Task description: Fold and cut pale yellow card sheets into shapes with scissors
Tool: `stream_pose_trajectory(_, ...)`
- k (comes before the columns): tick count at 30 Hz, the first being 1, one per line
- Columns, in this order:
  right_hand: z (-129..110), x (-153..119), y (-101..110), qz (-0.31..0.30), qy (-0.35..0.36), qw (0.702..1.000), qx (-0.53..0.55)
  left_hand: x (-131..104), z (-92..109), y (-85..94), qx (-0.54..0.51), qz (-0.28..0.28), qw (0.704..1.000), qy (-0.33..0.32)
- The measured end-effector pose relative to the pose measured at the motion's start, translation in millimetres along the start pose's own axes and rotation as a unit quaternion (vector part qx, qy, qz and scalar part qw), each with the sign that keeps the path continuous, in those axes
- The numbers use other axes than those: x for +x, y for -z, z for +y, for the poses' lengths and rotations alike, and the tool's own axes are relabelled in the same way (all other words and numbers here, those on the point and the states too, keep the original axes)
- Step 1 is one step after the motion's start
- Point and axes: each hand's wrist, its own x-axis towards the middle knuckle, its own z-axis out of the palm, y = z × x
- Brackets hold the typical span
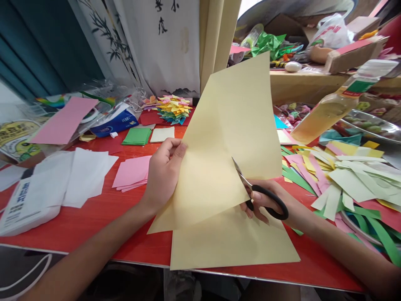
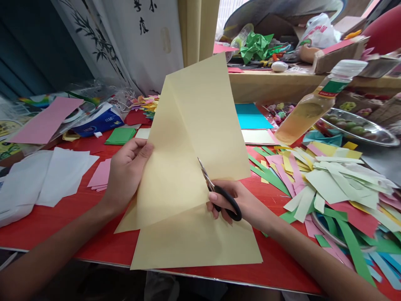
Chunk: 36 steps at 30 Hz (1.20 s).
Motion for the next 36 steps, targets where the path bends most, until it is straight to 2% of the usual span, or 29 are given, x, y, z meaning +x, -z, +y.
stream_pose_trajectory(16, 8.1, -0.3, -0.6, 0.045, 0.023, 0.999, -0.008, -5.0, -2.1, -3.5, -0.003, -0.007, 1.000, -0.001)
stream_pose_trajectory(36, 6.3, -0.1, -7.8, 0.084, 0.001, 0.996, 0.018, -4.6, -3.0, -2.8, 0.003, -0.006, 1.000, -0.001)
